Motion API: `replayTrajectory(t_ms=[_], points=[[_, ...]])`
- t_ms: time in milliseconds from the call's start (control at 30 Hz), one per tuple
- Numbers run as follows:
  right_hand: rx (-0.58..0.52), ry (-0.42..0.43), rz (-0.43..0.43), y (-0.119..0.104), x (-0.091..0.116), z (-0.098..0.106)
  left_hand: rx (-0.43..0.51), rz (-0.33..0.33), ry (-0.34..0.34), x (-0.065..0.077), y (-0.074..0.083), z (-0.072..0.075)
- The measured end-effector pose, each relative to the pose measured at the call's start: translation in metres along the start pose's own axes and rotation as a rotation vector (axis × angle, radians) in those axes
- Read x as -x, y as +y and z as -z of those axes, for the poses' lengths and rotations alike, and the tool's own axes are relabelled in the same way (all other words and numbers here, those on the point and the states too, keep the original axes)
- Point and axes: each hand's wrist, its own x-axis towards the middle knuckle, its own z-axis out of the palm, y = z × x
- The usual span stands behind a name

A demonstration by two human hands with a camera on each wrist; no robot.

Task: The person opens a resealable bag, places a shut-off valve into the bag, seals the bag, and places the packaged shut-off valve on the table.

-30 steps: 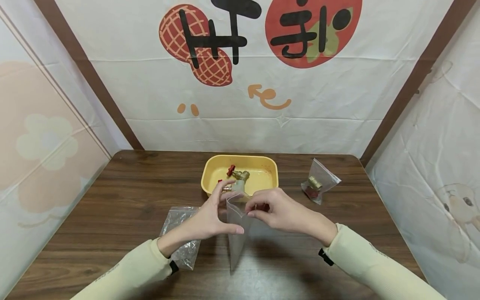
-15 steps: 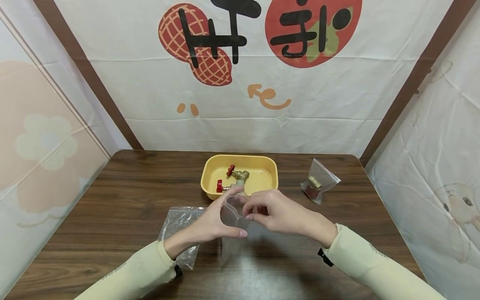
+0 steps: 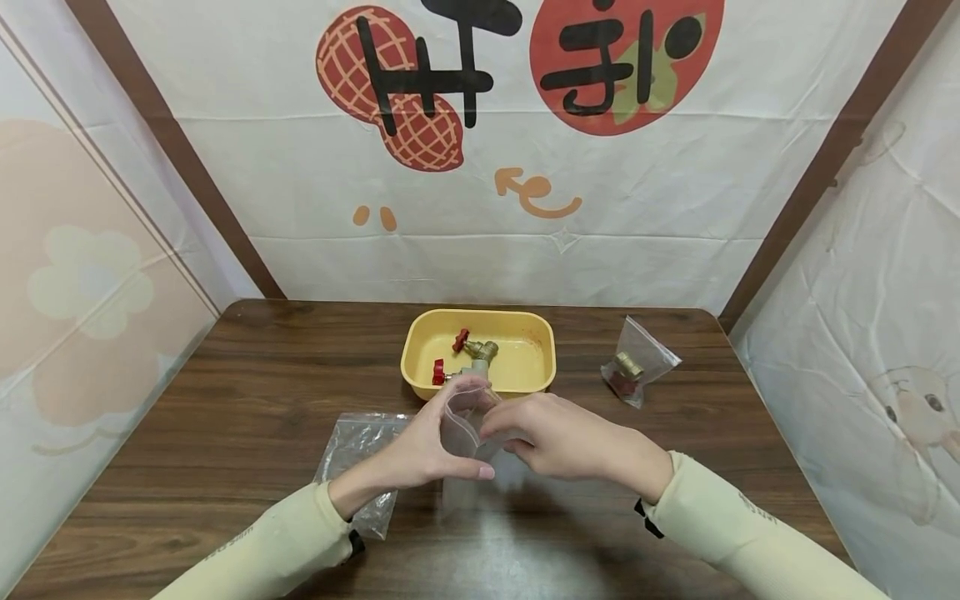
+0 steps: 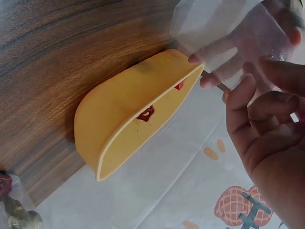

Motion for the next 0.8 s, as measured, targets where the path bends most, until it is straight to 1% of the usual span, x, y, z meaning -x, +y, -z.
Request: replayTrajectory(t_ms=[233,467,633,800], points=[[0.054,-0.06,-0.048,-0.004,0.001,-0.002,0.008,-0.055,-0.026,0.0,-0.002,-0.003],[0.058,-0.11,-0.081,-0.01,0.0,-0.002,0.007,-0.085,-0.015,0.0,-0.002,-0.006],[-0.003,-0.167,-0.118,-0.011,0.0,-0.002,0.007,-0.086,-0.014,0.0,-0.001,-0.007],[0.012,-0.165,-0.091,-0.011,0.0,-0.002,0.012,-0.075,-0.033,0.0,0.003,-0.006]])
